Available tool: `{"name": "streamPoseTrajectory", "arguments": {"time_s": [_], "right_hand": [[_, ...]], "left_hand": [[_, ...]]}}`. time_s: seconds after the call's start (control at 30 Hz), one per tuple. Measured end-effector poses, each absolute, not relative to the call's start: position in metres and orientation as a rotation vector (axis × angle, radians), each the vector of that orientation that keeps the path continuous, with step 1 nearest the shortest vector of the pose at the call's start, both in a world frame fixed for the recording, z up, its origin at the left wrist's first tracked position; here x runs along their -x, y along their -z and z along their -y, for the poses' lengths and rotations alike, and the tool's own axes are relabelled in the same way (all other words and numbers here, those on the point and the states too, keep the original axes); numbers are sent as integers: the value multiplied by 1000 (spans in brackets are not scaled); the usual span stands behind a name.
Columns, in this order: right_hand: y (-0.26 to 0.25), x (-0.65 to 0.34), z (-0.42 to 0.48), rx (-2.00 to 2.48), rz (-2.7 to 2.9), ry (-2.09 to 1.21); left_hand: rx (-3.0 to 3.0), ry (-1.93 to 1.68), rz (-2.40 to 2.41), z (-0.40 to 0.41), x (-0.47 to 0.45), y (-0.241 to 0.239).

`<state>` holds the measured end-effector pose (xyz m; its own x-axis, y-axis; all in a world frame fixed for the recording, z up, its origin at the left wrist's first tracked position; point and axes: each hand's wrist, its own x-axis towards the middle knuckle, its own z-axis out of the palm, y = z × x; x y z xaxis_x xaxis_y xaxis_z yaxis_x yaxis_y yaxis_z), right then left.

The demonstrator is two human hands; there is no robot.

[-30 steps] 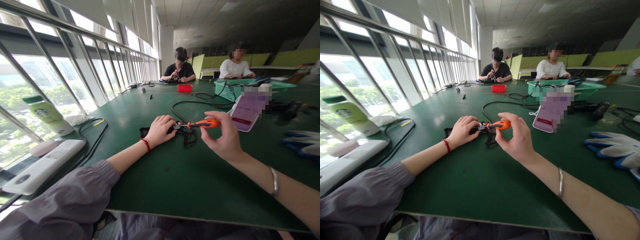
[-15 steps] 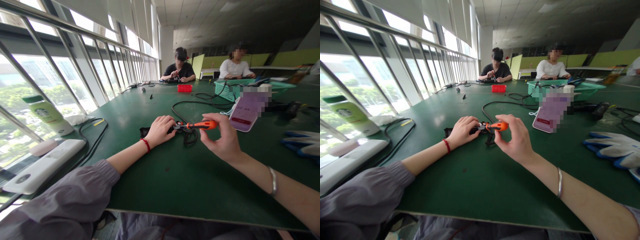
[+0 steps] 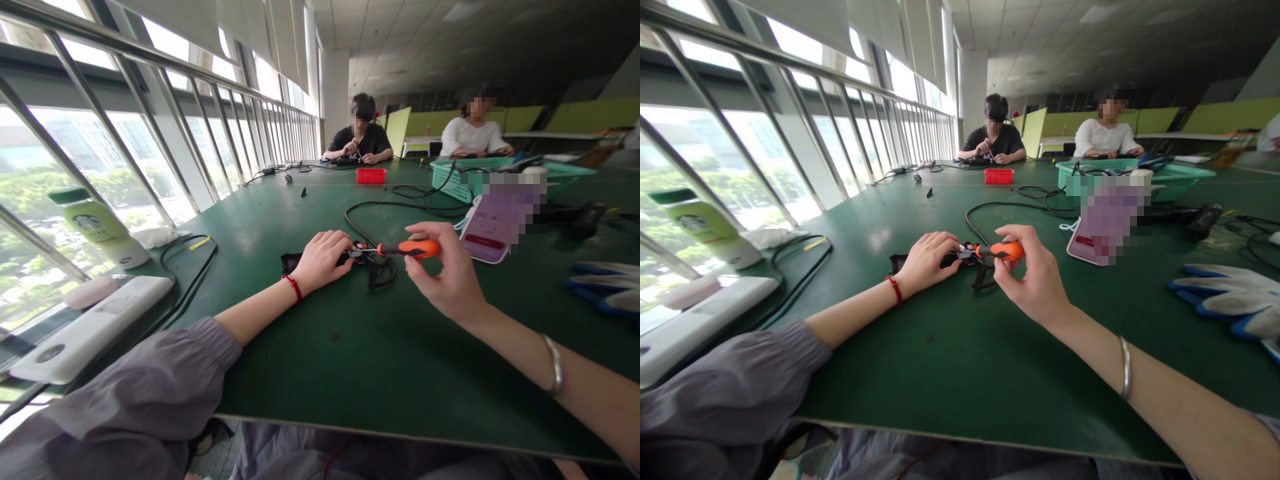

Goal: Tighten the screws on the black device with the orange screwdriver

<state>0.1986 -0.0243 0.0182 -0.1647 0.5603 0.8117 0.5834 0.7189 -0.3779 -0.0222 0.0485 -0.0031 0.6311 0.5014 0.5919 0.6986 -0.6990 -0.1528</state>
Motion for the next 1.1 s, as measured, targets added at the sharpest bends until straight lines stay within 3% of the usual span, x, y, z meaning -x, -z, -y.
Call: {"name": "streamPoseTrajectory", "arguments": {"time_s": [1.1], "right_hand": [[-19,-194,24,986,1747,-259]], "left_hand": [[2496,673,982,-50,21,3]]}}
